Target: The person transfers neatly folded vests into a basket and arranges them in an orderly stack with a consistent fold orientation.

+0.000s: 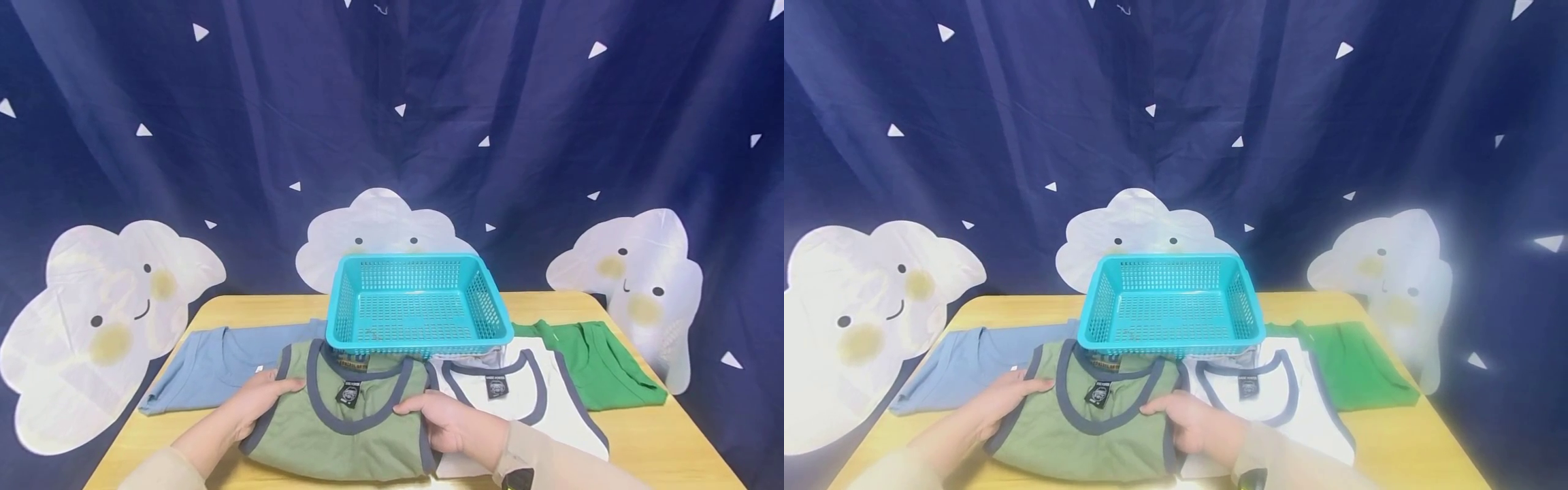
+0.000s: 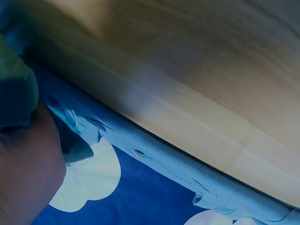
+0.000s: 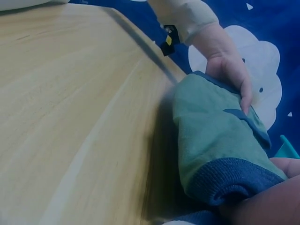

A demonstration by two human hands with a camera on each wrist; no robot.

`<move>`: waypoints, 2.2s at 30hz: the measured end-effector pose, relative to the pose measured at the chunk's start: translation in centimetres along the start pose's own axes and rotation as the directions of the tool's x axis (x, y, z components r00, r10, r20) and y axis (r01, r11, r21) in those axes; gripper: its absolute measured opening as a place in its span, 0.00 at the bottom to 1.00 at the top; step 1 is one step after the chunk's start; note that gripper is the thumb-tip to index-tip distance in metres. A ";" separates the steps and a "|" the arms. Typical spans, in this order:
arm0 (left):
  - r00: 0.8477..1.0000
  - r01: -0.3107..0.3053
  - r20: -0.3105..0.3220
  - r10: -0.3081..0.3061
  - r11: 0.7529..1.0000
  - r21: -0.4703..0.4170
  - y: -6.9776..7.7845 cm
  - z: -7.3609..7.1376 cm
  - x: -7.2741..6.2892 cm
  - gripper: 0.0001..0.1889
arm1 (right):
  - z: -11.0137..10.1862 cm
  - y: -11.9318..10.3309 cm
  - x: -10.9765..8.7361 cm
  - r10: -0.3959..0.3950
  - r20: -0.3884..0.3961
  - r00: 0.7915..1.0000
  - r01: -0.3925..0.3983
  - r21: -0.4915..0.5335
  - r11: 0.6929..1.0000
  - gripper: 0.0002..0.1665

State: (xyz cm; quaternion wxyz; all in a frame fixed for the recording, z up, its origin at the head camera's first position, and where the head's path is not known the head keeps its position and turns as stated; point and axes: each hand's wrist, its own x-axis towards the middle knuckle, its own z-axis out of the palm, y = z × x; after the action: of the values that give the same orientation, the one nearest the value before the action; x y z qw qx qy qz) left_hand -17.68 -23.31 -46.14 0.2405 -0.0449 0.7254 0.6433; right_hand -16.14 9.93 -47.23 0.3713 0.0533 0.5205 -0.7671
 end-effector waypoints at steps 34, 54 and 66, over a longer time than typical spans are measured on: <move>1.000 -0.016 0.015 0.017 0.997 -0.081 1.5 -0.8 -1.3 0.15 | 1.1 -1.6 -1.9 -0.084 0.019 0.996 0.085 -0.032 0.996 0.21; 1.000 -0.013 0.010 0.014 0.995 -0.100 3.1 -1.0 -2.7 0.16 | 2.1 -2.8 -3.0 -0.095 0.024 0.995 0.095 -0.034 0.995 0.20; 1.000 -0.024 0.002 0.025 0.997 -0.068 4.8 -1.2 -3.3 0.18 | 2.6 -3.9 -4.0 -0.110 0.018 0.994 0.110 -0.040 0.993 0.16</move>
State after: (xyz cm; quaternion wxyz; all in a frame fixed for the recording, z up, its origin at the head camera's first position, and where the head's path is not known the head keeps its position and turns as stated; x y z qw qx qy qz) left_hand -16.94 -24.42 -40.35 0.2322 -0.0430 0.7033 0.6705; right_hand -14.93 10.52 -41.25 0.3337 0.0107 0.5353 -0.7759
